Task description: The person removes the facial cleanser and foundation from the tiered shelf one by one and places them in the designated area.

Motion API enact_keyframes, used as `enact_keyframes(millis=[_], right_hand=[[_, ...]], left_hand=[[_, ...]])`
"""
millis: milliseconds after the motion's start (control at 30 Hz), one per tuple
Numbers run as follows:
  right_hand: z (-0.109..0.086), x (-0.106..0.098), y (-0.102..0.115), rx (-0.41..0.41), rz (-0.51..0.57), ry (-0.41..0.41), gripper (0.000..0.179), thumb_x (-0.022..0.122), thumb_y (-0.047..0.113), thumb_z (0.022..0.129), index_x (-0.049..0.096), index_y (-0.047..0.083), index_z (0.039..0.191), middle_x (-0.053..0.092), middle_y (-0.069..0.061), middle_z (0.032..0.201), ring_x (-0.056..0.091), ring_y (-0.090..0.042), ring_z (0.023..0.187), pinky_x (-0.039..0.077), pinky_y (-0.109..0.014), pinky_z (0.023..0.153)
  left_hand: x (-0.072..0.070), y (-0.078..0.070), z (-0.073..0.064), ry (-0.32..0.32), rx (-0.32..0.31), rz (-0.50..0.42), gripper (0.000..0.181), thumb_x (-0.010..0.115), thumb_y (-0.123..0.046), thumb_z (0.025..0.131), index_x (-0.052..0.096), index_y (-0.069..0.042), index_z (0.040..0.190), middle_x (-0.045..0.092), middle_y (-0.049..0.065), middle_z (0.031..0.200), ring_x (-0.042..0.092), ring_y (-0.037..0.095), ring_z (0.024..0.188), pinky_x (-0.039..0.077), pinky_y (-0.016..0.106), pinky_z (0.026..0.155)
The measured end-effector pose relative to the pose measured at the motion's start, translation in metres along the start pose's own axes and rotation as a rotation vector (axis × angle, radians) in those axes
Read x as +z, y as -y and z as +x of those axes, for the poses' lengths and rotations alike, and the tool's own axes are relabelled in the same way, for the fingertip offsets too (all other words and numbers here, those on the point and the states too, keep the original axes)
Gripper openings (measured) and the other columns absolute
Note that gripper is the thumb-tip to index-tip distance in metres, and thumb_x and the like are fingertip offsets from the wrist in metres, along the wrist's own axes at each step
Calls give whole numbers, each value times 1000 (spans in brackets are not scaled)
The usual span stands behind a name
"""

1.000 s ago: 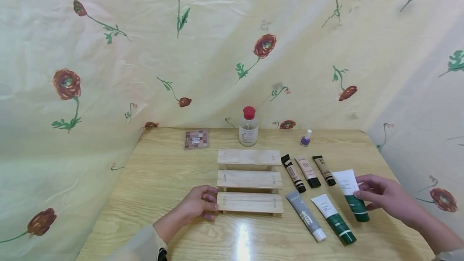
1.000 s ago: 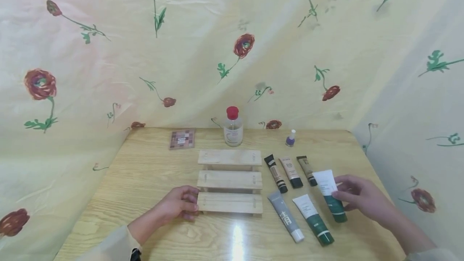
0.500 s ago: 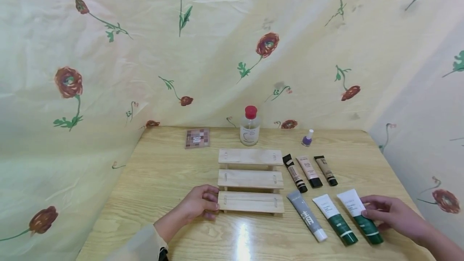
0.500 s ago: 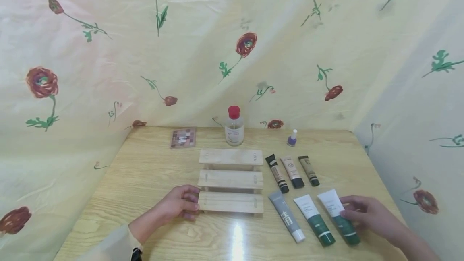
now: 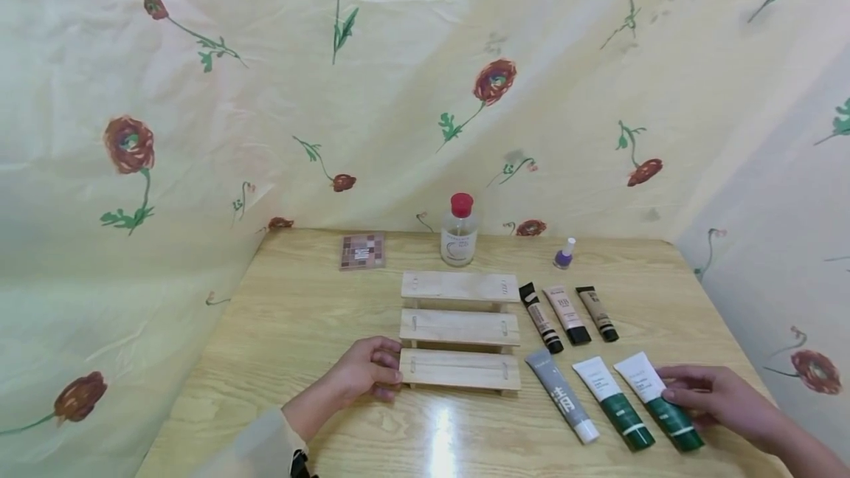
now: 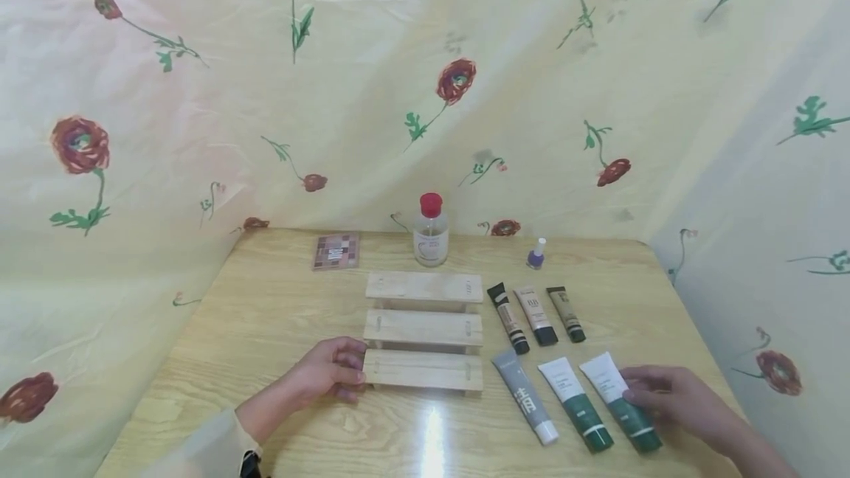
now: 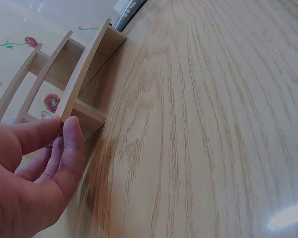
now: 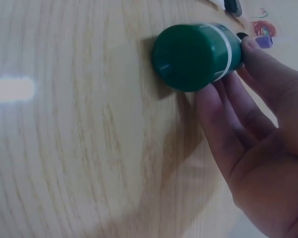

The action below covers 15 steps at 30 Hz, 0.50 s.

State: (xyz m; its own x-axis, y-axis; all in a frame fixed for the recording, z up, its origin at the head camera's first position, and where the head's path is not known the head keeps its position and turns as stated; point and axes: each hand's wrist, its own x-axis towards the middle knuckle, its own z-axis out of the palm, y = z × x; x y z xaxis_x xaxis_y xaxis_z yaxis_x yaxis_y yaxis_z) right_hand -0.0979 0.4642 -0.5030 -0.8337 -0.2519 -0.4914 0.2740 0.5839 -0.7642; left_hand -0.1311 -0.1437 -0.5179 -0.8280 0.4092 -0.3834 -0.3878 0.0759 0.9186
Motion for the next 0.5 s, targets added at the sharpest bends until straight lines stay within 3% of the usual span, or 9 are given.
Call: enact_keyframes(millis=[400,500], right_hand=[[1,-4,6,88,0,-27,60,56,35,107,49,-13,142,66,-23,128,68,-20,101,65,-41,74],[0,-5,15,65,-52,-44,59,56,33,107,49,-15,140,67,-23,124,68,-20,98,65,-41,72]], left_hand=[[-5,1,1,10,-2,40,54,73,1,92,50,5,140,61,12,100,70,25,83,67,39,71],[-8,1,1,5,6,66,48,70,-4,95,51,6,139,65,15,98,70,23,80,67,37,69]])
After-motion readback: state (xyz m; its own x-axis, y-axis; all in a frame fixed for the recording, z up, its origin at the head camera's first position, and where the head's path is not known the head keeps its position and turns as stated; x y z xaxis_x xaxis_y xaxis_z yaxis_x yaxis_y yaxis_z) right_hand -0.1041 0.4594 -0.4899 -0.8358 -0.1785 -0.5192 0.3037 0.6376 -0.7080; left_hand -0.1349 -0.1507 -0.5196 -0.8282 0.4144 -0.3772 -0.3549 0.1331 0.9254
